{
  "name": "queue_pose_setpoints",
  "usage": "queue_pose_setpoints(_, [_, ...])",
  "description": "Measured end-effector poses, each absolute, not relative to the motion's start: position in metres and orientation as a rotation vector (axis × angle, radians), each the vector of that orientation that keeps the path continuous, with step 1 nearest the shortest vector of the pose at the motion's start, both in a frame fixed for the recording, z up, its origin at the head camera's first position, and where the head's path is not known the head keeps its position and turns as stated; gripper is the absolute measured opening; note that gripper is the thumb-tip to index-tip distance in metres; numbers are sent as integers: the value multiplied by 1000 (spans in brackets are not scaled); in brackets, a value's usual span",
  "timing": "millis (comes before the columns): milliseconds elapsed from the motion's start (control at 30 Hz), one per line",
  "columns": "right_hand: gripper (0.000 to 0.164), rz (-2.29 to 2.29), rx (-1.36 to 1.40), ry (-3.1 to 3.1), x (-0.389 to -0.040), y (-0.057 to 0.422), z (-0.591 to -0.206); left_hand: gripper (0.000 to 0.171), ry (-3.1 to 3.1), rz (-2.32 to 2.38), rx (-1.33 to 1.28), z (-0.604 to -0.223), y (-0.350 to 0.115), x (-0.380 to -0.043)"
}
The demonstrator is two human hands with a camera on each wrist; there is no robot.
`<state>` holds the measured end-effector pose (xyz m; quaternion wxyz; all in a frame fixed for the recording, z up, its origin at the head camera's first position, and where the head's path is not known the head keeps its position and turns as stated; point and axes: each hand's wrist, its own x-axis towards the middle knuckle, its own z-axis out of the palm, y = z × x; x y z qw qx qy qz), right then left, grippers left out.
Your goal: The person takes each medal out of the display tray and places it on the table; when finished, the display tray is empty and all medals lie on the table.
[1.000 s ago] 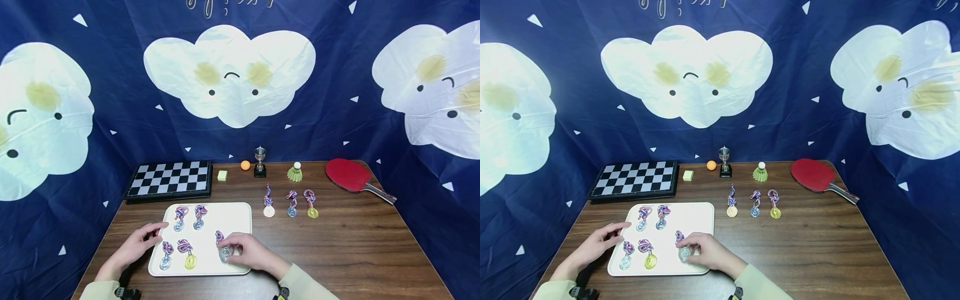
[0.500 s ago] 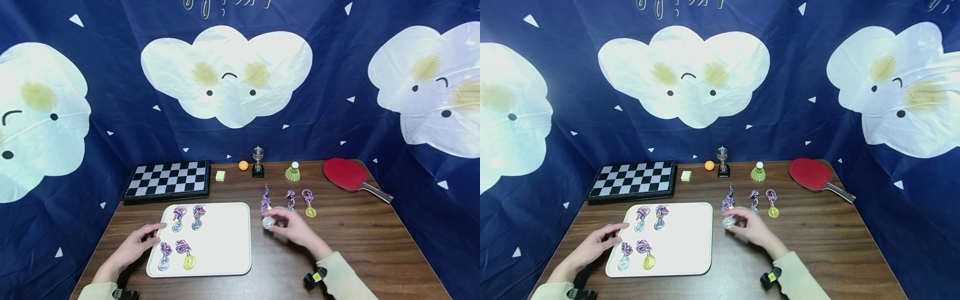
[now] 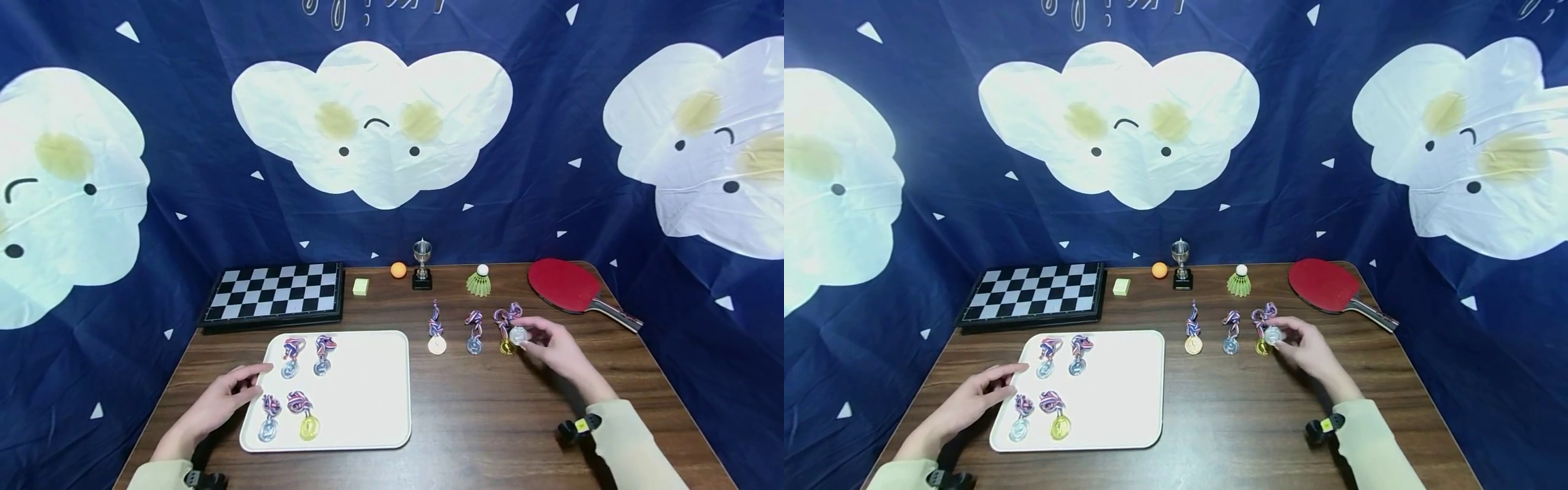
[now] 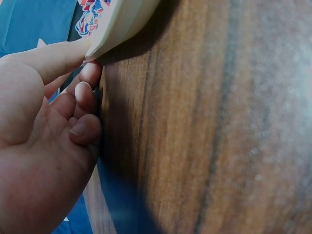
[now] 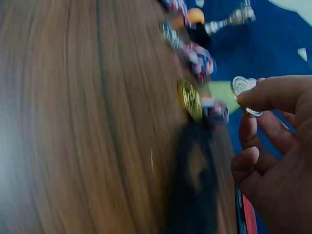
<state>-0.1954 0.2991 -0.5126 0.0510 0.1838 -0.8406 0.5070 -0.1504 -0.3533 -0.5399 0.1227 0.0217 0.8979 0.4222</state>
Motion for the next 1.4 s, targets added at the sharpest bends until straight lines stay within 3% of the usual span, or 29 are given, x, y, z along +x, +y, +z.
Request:
queue_pose_setpoints(133, [39, 1466, 450, -2662, -202, 320, -530, 39, 2631, 1214, 72, -540, -354, -150])
queue_pose_setpoints(567, [40, 974, 533, -2705, -203, 344, -549, 39, 2642, 1243, 93, -536, -351, -148])
queue_pose_setpoints(933, [37, 952, 546, -2647, -203, 348, -548, 38, 2648, 1253, 119, -538, -352, -148])
queue_pose_setpoints(1200, [26, 966, 357, -2574, -208, 310, -538, 39, 2648, 1247, 110, -537, -353, -147])
queue_pose_setpoints(1400, [20, 1043, 565, -2575, -216, 239, -530, 39, 2641, 1250, 112, -539, -353, -148])
